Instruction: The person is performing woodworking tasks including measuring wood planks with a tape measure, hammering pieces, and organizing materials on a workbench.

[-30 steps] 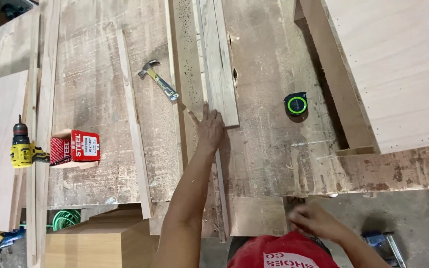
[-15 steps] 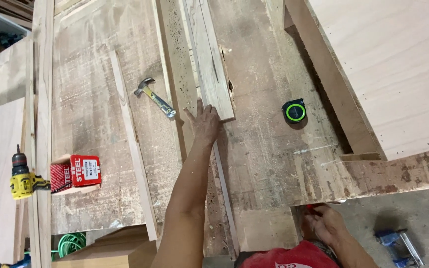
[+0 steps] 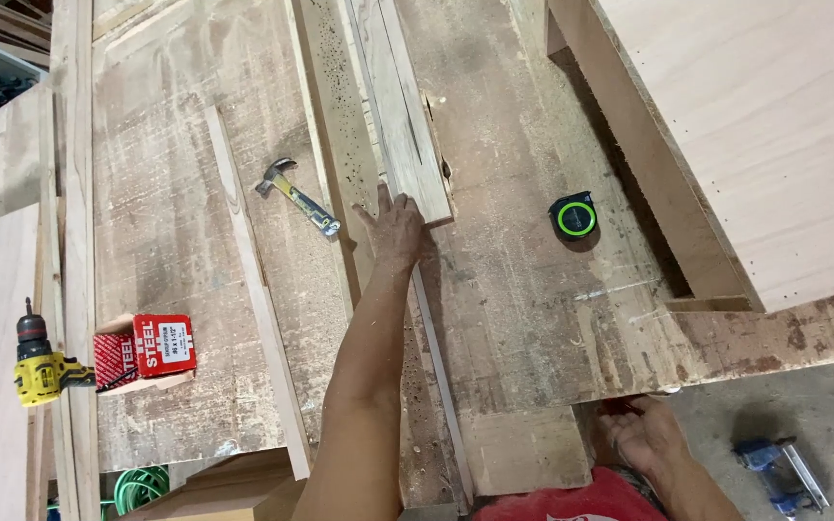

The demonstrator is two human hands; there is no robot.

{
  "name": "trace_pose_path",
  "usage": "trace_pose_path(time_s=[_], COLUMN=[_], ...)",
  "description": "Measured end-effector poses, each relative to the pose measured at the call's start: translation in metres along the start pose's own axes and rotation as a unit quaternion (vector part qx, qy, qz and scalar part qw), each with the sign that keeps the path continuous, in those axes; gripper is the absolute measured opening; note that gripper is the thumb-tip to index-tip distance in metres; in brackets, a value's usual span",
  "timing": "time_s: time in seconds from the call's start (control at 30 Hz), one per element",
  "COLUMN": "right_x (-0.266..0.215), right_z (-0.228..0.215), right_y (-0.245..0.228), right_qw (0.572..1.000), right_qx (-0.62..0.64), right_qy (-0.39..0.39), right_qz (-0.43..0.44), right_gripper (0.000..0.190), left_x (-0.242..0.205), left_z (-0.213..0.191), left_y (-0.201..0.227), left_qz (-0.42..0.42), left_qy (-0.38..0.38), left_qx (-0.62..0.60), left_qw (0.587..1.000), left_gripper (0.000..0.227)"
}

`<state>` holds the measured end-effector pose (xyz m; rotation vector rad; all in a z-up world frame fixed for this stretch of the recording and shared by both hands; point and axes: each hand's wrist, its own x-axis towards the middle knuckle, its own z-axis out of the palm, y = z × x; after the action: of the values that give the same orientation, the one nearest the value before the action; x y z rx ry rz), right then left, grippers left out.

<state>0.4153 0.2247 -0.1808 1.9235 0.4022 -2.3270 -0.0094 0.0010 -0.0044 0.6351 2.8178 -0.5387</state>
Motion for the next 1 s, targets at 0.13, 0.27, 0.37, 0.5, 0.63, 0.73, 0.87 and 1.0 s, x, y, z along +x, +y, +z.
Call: trace_pose_path(time_s=[0.13,0.27,0.37,0.5,0.63,0.73,0.87,1.0], right_x=[-0.019,-0.064,-0.079,-0.084,-0.073,-0.084,-0.060,-0.060], right_z=[0.010,0.038,0.050,0.060,0.057,0.065,0.051,0.055], right_y=[-0.004,-0.012,-0.015,-0.016,-0.016,-0.017,-0.012,-0.011], right_qw=[1.000,0.997,0.999,0.998,0.997,0.997,0.997,0.995], right_qx=[0.004,0.055,0.032,0.025,0.025,0.037,0.028,0.036], right_qy=[0.011,0.052,0.032,0.052,0.065,0.064,0.070,0.086], right_qz=[-0.003,0.010,0.009,0.018,0.024,0.029,0.015,0.026], right_gripper=[0.030,0.033,0.045,0.054,0.047,0.050,0.029,0.040], left_x=[0.014,0.025,0.025,0.033,0.040,0.045,0.061,0.069], left_z=[0.014,0.018,0.008,0.003,0.000,-0.006,0.008,0.014], left_y=[-0.003,-0.006,-0.006,-0.008,-0.010,-0.012,-0.017,-0.018], left_qz=[-0.004,-0.003,-0.004,-0.009,-0.013,-0.011,-0.017,-0.024], left_qy=[0.015,0.009,0.017,-0.014,-0.009,-0.027,-0.009,0.021], left_qx=[-0.013,-0.008,-0.011,-0.015,-0.043,-0.045,-0.039,-0.026], left_qw=[1.000,1.000,1.000,1.000,0.999,0.999,0.999,0.999], left_gripper=[0.048,0.045,0.051,0.055,0.048,0.062,0.052,0.049])
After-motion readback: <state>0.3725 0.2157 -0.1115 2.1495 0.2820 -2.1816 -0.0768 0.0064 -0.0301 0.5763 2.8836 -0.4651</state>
